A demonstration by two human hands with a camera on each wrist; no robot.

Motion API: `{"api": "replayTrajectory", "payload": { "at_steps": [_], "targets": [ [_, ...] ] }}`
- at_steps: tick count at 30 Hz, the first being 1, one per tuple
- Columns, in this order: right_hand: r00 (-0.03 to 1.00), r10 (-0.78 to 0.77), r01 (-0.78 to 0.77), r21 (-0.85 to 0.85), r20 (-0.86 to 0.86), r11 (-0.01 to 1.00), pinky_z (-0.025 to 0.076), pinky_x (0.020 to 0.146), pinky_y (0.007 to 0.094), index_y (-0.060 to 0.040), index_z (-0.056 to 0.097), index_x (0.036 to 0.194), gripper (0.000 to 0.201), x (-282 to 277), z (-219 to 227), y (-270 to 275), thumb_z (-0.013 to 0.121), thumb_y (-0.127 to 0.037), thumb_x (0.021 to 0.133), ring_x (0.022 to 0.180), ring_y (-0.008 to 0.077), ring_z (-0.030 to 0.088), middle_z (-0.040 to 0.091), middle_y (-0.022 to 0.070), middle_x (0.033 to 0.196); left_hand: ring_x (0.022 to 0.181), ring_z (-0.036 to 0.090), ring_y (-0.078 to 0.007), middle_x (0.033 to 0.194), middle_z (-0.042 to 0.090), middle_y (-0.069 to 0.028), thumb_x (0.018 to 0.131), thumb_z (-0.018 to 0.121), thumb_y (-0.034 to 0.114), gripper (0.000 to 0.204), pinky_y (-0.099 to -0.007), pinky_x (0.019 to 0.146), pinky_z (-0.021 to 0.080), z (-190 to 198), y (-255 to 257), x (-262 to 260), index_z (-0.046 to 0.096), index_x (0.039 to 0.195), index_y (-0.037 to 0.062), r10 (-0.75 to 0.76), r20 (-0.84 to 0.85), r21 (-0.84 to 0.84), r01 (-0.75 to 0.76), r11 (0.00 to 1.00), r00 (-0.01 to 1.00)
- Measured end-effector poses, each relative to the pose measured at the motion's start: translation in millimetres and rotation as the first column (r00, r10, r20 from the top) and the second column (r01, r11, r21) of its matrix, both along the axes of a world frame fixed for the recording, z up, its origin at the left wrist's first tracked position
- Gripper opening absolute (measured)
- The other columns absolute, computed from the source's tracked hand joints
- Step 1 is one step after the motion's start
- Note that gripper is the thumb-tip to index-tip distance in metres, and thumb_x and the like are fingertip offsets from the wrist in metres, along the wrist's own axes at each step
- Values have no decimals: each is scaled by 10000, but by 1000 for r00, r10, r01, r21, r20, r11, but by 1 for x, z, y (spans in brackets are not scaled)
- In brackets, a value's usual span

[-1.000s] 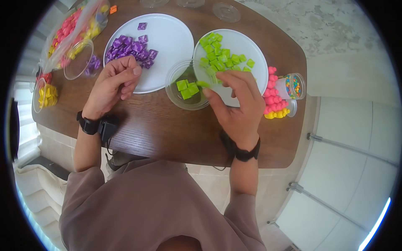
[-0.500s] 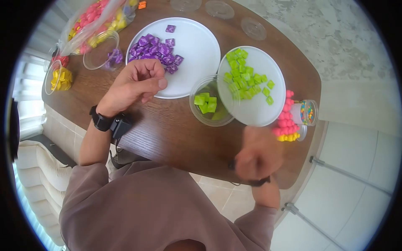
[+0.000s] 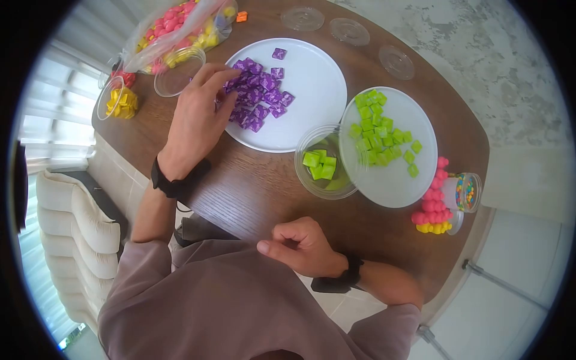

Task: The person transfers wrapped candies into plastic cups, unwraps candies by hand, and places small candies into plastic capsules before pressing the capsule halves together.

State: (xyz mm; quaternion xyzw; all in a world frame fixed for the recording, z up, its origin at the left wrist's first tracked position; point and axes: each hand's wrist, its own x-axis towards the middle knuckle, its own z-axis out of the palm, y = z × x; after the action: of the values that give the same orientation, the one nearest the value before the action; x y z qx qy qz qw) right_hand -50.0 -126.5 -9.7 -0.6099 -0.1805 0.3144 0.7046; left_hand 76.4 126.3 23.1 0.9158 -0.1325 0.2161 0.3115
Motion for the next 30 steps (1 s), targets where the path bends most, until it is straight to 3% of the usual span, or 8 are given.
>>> {"api": "replayTrajectory", "payload": {
  "at_steps": [7,10,18,20,21,23,26,30],
  "targets": [
    [999,36,-36,45,17,998,286,476,270,-60,481,629,430,3,-7,-8,729,-149,969,519,47,338,400,-27,541,868,700,-427,1120,657,-233,848,588,-35,191,-481,737,573,-8,-13,38,648,1029,-44,74,116,341,-110,934,990],
    [999,51,-51,56,-14,997,292,481,266,-55,492,634,422,5,-5,-11,723,-148,975,534,34,343,415,-41,548,820,701,-432,1073,665,-237,838,580,-34,109,-481,699,575,-11,-17,41,628,936,-39,178,-72,539,-112,835,981],
    [998,58,-59,44,31,997,288,496,257,-46,510,645,408,9,-4,-13,718,-153,980,567,17,342,414,-54,563,704,702,-302,988,674,-135,881,680,69,104,-392,606,548,33,-13,6,709,979,57,16,485,254,-159,954,875],
    [998,62,-63,24,24,998,283,507,256,-44,498,645,415,8,-2,-13,718,-152,979,582,18,334,401,-53,577,674,691,-252,992,695,-110,900,722,125,157,-345,601,535,59,-1,-6,738,1052,88,210,562,-1,-254,967,800],
    [997,68,-69,26,21,997,283,507,256,-44,498,645,415,8,-3,-13,718,-152,979,582,18,334,401,-53,577,627,627,-70,985,739,-41,871,768,-14,199,-226,533,491,69,12,-2,780,1043,85,215,730,-29,-286,958,649],
    [997,55,-56,14,45,998,277,513,261,-45,479,645,420,7,-3,-12,720,-143,975,593,21,322,387,-51,590,619,627,-102,917,737,-65,896,771,66,184,-259,545,495,78,14,-13,772,1079,51,333,714,-56,-425,904,615],
    [999,43,-43,13,3,999,274,517,264,-46,467,644,423,7,5,-10,723,-132,969,596,25,317,376,-48,592,642,664,-164,909,725,-88,890,746,78,175,-294,577,515,65,28,-20,754,1061,44,311,419,48,-363,931,853],
    [996,56,-56,-10,66,998,273,519,264,-46,457,647,422,5,-3,-13,722,-122,967,599,26,317,367,-56,596,650,640,-146,879,726,-85,900,724,118,217,-292,607,508,78,1,-43,743,1093,21,30,46,-76,-26,997,999]
  ]
}}
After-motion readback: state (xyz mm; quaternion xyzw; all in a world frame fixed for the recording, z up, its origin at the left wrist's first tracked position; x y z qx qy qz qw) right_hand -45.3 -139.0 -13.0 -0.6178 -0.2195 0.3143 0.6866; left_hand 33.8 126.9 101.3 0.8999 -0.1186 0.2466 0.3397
